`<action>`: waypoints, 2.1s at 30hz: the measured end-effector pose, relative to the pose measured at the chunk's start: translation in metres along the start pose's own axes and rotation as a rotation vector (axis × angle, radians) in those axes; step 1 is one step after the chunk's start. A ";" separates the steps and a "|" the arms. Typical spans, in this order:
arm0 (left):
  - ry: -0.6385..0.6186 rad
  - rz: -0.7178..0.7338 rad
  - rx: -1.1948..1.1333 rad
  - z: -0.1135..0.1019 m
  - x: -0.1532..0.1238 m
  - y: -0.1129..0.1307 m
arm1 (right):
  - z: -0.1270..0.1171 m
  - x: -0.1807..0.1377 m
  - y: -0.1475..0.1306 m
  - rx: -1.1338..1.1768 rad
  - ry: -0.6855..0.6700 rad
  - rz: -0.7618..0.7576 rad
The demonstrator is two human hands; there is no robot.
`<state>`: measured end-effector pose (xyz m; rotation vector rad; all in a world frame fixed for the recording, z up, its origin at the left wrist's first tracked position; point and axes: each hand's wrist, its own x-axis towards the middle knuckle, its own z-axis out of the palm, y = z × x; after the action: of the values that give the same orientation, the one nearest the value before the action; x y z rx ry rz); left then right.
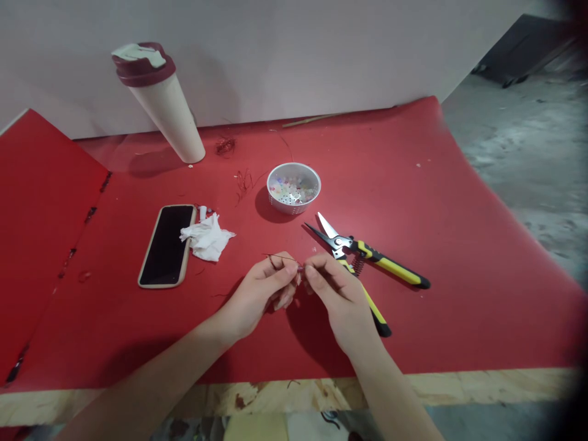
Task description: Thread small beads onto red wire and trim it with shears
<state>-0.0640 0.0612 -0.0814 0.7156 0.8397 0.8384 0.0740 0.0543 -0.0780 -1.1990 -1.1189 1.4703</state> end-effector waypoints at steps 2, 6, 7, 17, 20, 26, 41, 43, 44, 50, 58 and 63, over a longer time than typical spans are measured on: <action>0.001 -0.015 0.011 0.000 0.000 0.001 | 0.000 -0.001 0.002 0.039 -0.040 0.012; -0.010 -0.016 -0.005 -0.001 0.000 0.000 | -0.002 0.000 0.005 0.219 -0.117 0.095; -0.021 -0.012 -0.007 -0.001 0.000 0.000 | -0.003 0.001 0.006 0.278 -0.130 0.132; -0.034 0.000 -0.009 -0.002 0.002 0.000 | -0.008 0.008 0.004 0.550 -0.202 0.386; -0.056 0.006 0.004 -0.002 0.003 0.000 | -0.008 0.008 0.005 0.568 -0.199 0.381; -0.052 0.005 -0.025 0.000 0.003 0.001 | -0.007 0.008 0.007 0.597 -0.174 0.364; -0.045 -0.044 0.072 -0.002 0.002 0.001 | -0.006 0.006 0.004 0.497 -0.169 0.364; -0.053 -0.046 0.060 -0.002 0.002 0.001 | -0.005 0.005 0.004 0.506 -0.165 0.364; -0.058 -0.045 0.053 -0.002 0.002 0.002 | -0.005 0.005 0.004 0.512 -0.165 0.364; -0.068 -0.032 0.042 -0.002 0.002 0.002 | -0.003 0.005 0.005 0.524 -0.161 0.371; -0.051 -0.025 0.040 -0.001 0.003 0.001 | -0.003 0.003 0.006 0.556 -0.150 0.356; -0.039 -0.021 0.034 0.000 0.003 0.001 | -0.002 0.003 0.006 0.592 -0.142 0.346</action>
<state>-0.0628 0.0642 -0.0820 0.7500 0.8270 0.7901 0.0746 0.0564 -0.0849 -0.8971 -0.5039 1.9952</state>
